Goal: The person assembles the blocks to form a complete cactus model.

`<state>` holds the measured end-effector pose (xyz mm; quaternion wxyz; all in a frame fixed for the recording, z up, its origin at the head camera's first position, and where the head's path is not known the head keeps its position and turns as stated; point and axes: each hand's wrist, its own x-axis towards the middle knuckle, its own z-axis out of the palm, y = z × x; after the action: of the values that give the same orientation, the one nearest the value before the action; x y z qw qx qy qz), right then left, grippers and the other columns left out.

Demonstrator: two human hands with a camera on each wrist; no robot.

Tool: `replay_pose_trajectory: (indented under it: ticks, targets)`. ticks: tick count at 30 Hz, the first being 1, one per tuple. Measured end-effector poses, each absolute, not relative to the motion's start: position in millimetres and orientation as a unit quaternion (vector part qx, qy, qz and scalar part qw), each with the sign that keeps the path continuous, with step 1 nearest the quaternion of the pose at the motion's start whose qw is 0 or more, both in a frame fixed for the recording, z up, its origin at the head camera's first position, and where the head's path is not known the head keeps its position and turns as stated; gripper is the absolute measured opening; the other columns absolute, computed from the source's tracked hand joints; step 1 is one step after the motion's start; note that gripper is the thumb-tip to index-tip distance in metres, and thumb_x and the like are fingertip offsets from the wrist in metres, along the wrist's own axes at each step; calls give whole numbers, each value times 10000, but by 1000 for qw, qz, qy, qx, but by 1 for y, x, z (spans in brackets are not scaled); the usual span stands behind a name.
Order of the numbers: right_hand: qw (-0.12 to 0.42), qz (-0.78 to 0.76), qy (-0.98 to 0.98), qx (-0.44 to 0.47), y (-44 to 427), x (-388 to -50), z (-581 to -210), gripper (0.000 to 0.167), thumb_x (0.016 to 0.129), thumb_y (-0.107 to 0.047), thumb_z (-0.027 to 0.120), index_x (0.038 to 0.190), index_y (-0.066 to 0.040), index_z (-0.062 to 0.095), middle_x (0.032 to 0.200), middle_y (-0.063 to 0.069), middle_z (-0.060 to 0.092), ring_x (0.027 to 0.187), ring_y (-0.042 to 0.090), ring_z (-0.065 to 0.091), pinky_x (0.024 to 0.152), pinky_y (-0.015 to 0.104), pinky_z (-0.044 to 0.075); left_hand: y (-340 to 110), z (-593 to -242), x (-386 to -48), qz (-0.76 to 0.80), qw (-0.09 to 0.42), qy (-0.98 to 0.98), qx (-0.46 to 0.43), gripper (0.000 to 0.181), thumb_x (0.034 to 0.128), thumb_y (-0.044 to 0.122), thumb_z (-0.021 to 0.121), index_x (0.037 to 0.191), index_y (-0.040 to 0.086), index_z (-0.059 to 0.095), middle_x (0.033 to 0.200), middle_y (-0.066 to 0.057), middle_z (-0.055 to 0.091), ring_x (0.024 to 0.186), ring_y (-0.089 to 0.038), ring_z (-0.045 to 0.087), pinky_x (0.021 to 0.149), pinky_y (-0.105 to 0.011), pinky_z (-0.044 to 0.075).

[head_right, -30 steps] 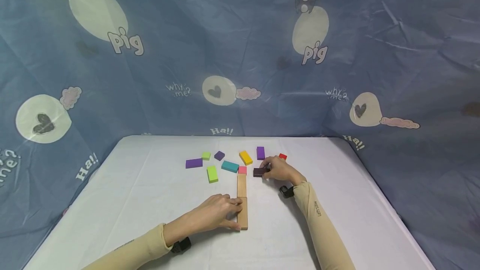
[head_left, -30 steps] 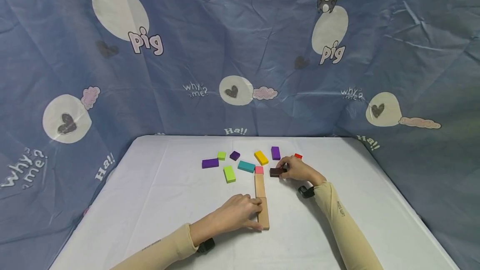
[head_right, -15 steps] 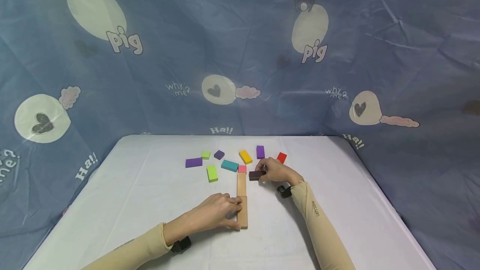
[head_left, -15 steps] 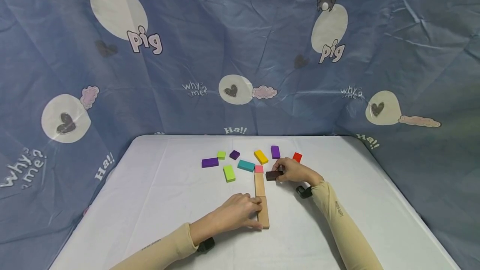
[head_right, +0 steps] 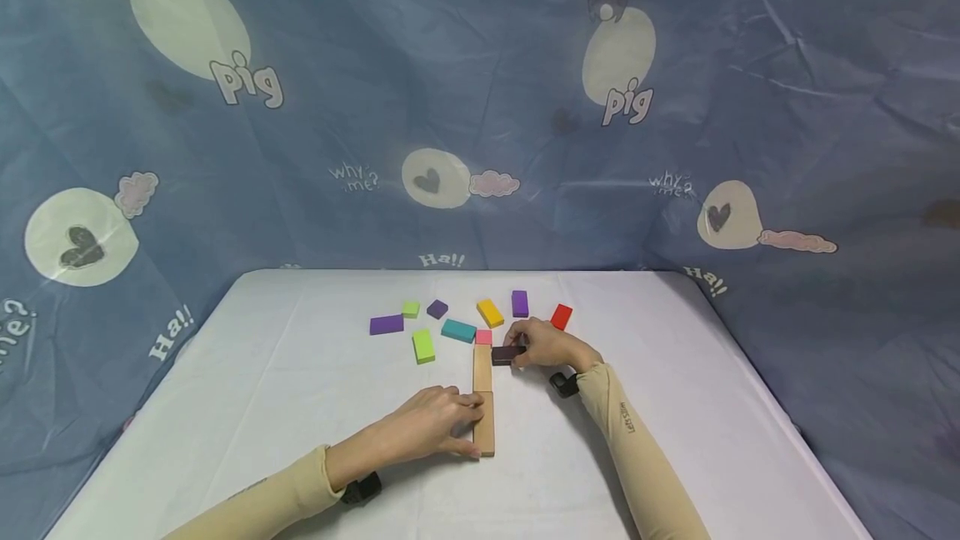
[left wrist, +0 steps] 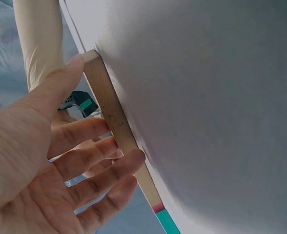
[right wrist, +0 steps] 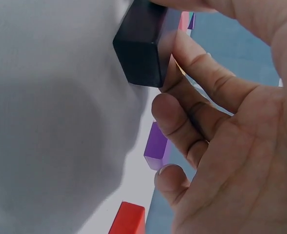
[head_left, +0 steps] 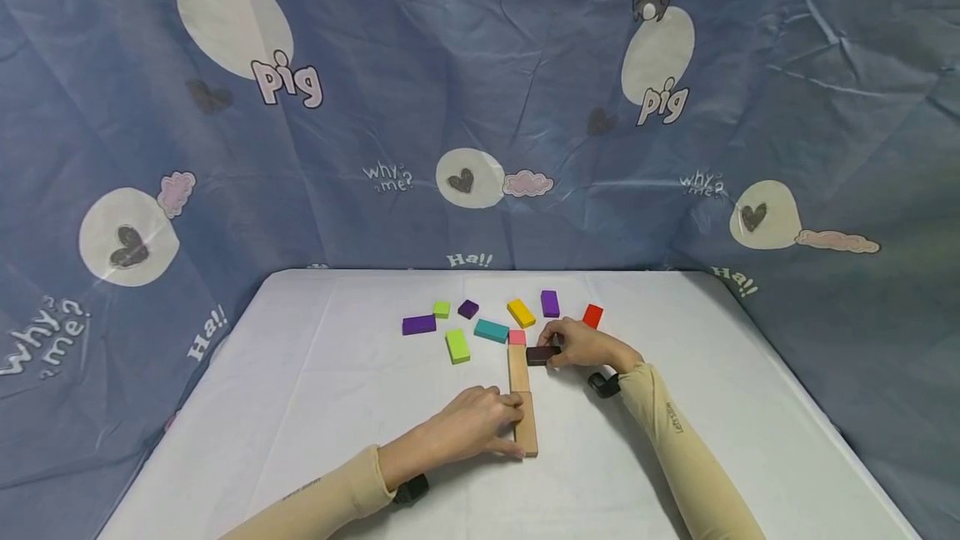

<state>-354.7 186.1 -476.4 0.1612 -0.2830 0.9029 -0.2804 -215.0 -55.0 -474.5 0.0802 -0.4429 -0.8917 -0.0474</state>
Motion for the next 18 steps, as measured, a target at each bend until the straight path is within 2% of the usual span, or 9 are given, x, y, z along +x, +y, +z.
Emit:
replay_pose_trajectory:
  ticks: [18]
  targets:
    - [167, -295, 892, -299, 186, -356, -478, 280, 731, -138, 797, 973, -133, 656, 901, -7, 632, 833, 171, 517, 754, 315, 426, -55, -476, -217, -46, 79, -891, -444, 518, 766, 606, 690, 1066, 187, 744, 1158, 43, 690, 856, -89, 653, 715, -251, 528]
